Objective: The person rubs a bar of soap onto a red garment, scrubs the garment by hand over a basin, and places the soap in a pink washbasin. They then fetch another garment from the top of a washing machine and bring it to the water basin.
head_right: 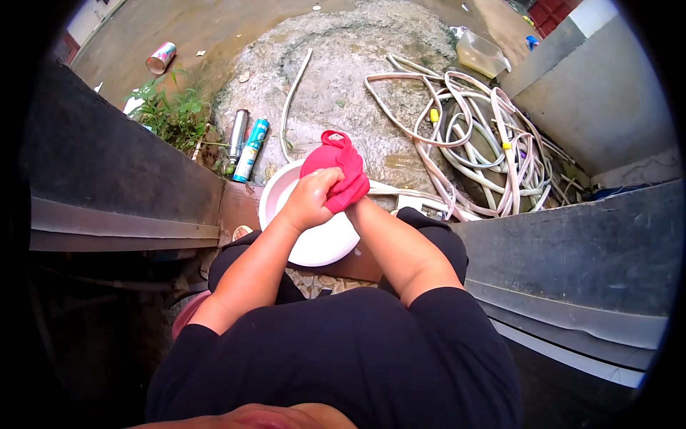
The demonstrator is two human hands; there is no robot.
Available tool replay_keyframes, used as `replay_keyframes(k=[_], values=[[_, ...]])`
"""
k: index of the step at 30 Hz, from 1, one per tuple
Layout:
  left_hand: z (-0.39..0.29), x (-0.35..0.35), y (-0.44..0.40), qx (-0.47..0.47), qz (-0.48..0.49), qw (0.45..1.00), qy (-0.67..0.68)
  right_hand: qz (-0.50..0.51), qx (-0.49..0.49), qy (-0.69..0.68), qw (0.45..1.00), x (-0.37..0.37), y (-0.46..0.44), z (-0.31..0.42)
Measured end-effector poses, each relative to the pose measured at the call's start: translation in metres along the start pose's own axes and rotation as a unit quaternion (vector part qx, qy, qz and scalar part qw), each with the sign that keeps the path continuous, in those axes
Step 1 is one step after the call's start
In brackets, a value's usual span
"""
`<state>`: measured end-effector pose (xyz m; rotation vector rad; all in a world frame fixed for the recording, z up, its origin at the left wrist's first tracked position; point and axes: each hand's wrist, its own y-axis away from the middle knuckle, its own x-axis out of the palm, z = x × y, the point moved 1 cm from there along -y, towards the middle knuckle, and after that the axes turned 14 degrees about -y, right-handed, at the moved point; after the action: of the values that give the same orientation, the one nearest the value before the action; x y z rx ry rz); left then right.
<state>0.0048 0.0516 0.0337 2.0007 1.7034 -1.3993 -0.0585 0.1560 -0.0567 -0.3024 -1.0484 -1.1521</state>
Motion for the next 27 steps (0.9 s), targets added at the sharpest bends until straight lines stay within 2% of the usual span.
replay_keyframes(k=[4,5,6,7,8,10,11,12,13,14,15,16,17,18,19,20,21,22,23,25,26,27], values=[[0.011,0.008,0.003,0.009,-0.031,0.999,0.011,0.043,-0.036,0.095,0.994,0.008,0.009,0.010],[0.019,0.011,0.003,-0.039,0.001,0.988,0.150,0.059,-0.070,0.146,0.985,0.009,0.009,0.009],[0.023,0.009,0.002,-0.087,0.033,0.954,0.285,0.074,-0.110,0.199,0.971,0.012,0.010,0.007],[0.027,0.005,0.003,-0.098,0.022,0.960,0.261,0.101,-0.167,0.274,0.942,0.015,0.011,0.003],[0.028,0.003,0.003,-0.098,0.021,0.960,0.260,0.134,-0.236,0.370,0.888,0.019,0.011,-0.001],[0.027,-0.003,0.001,-0.091,-0.033,0.989,0.108,0.171,-0.361,0.514,0.759,0.027,0.011,-0.005],[0.028,-0.003,0.001,-0.056,-0.077,0.995,0.029,0.196,-0.367,0.528,0.740,0.030,0.009,-0.006],[0.028,-0.006,-0.001,-0.056,-0.077,0.995,0.029,0.221,-0.368,0.538,0.725,0.031,0.008,-0.005],[0.028,-0.011,-0.002,-0.048,-0.118,0.989,-0.069,0.248,-0.340,0.503,0.755,0.034,0.006,-0.005],[0.028,-0.017,-0.003,-0.038,-0.159,0.973,-0.165,0.240,-0.141,0.215,0.936,0.031,0.006,-0.008],[0.029,-0.023,-0.003,-0.101,-0.133,0.968,-0.185,0.261,-0.155,0.262,0.916,0.050,0.015,-0.001],[0.035,-0.026,-0.001,-0.115,-0.171,0.955,-0.213,0.281,-0.168,0.308,0.893,0.071,0.024,0.007],[0.040,-0.029,0.000,-0.158,-0.178,0.950,-0.202,0.281,-0.169,0.308,0.893,0.061,0.018,0.005],[0.044,-0.032,0.001,-0.201,-0.186,0.943,-0.190,0.282,-0.192,0.447,0.827,0.045,0.008,0.002],[0.048,-0.035,0.003,-0.202,-0.187,0.943,-0.190,0.277,-0.210,0.576,0.740,0.042,0.005,0.003],[0.054,-0.037,0.005,-0.257,-0.091,0.958,-0.091,0.279,-0.209,0.576,0.740,0.038,0.006,0.003],[0.059,-0.038,0.008,-0.306,0.009,0.952,0.010,0.263,-0.278,0.649,0.658,0.045,0.013,0.007],[0.070,-0.036,0.011,-0.307,0.010,0.952,0.010,0.241,-0.342,0.710,0.566,0.049,0.019,0.007],[0.086,-0.028,0.016,-0.309,0.019,0.947,0.083,0.229,-0.350,0.711,0.565,0.049,0.022,0.008],[0.098,-0.028,0.016,-0.309,0.014,0.922,0.233,0.215,-0.340,0.686,0.607,0.050,0.024,0.009],[0.102,-0.030,0.020,-0.309,0.014,0.922,0.233,0.207,-0.336,0.673,0.625,0.049,0.025,0.010],[0.098,-0.038,0.022,-0.369,0.086,0.882,0.279,0.200,-0.332,0.663,0.641,0.048,0.025,0.010]])
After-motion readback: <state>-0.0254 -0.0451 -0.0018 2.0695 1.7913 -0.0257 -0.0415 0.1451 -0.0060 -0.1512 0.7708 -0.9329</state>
